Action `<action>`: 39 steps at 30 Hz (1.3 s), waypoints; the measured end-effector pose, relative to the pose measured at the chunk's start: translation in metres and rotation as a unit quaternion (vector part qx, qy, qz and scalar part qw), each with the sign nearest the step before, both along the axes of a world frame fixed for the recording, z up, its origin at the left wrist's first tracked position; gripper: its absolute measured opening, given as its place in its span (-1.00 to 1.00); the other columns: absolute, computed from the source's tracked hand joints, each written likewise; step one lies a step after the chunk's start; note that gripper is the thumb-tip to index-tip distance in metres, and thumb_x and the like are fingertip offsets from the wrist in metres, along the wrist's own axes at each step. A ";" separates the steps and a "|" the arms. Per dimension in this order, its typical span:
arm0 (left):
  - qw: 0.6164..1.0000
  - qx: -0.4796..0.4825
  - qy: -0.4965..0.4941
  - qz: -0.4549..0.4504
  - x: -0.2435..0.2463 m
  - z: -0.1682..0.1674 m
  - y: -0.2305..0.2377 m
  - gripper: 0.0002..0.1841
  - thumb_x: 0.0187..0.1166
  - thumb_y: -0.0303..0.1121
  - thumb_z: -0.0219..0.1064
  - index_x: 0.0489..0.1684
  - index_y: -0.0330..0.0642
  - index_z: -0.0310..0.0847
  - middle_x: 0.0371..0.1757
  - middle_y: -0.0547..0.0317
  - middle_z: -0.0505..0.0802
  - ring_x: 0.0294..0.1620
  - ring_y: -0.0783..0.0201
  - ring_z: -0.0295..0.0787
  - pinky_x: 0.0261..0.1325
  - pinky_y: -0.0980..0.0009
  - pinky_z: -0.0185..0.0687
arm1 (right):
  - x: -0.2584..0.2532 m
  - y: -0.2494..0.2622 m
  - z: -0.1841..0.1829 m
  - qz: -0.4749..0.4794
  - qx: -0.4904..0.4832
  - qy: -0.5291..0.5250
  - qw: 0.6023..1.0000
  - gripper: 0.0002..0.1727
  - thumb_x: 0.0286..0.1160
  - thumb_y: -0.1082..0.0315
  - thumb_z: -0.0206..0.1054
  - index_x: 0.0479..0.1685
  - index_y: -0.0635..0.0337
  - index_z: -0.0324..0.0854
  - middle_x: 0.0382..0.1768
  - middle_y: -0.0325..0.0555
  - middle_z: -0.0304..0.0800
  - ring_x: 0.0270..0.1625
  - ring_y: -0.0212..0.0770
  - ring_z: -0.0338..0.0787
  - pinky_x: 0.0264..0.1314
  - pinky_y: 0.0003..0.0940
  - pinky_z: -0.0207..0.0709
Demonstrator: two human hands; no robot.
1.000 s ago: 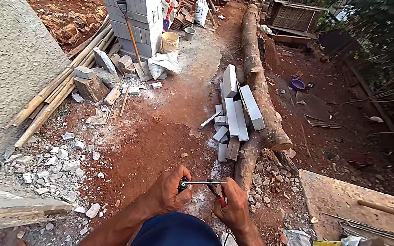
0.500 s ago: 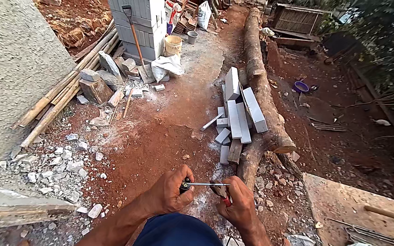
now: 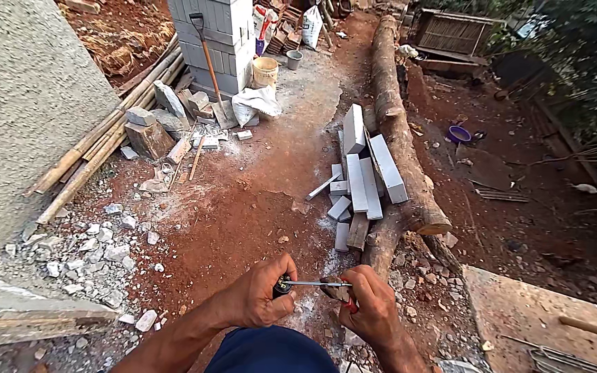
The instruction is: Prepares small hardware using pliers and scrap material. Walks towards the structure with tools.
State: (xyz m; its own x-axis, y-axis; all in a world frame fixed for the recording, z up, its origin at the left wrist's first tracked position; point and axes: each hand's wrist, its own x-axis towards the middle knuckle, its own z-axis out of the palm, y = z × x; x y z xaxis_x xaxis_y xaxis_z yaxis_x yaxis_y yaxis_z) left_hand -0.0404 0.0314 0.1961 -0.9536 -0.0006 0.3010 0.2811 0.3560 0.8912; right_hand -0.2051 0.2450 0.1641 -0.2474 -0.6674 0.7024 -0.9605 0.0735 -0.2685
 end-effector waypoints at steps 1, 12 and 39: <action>1.000 0.007 -0.004 -0.007 0.000 0.000 0.000 -0.80 0.54 -0.33 0.26 -0.06 -0.25 0.45 -0.37 0.16 0.67 -0.52 0.42 0.61 -0.48 0.46 0.63 | -0.001 0.001 0.001 0.001 -0.001 0.004 1.000 -0.77 0.37 0.24 0.17 -0.20 0.21 0.58 -0.39 -0.03 0.66 -0.31 -0.09 0.72 -0.31 -0.29 0.60; 0.987 0.108 -0.041 -0.112 0.003 0.004 -0.004 -0.82 0.59 -0.32 0.25 -0.06 -0.19 0.40 -0.37 0.18 0.68 -0.52 0.38 0.69 -0.47 0.42 0.72 | -0.008 0.005 0.016 0.017 -0.004 0.056 0.998 -0.78 0.42 0.22 0.17 -0.19 0.19 0.58 -0.40 -0.01 0.65 -0.32 -0.04 0.69 -0.30 -0.22 0.57; 0.993 0.002 0.116 0.034 -0.009 -0.029 -0.005 -0.76 0.68 -0.25 0.24 0.00 -0.26 0.45 -0.24 0.08 0.70 -0.31 0.38 0.68 -0.26 0.47 0.66 | 0.024 0.004 -0.001 -0.068 0.018 0.004 0.998 -0.78 0.31 0.24 0.21 -0.21 0.18 0.60 -0.40 -0.05 0.65 -0.33 -0.07 0.69 -0.33 -0.25 0.58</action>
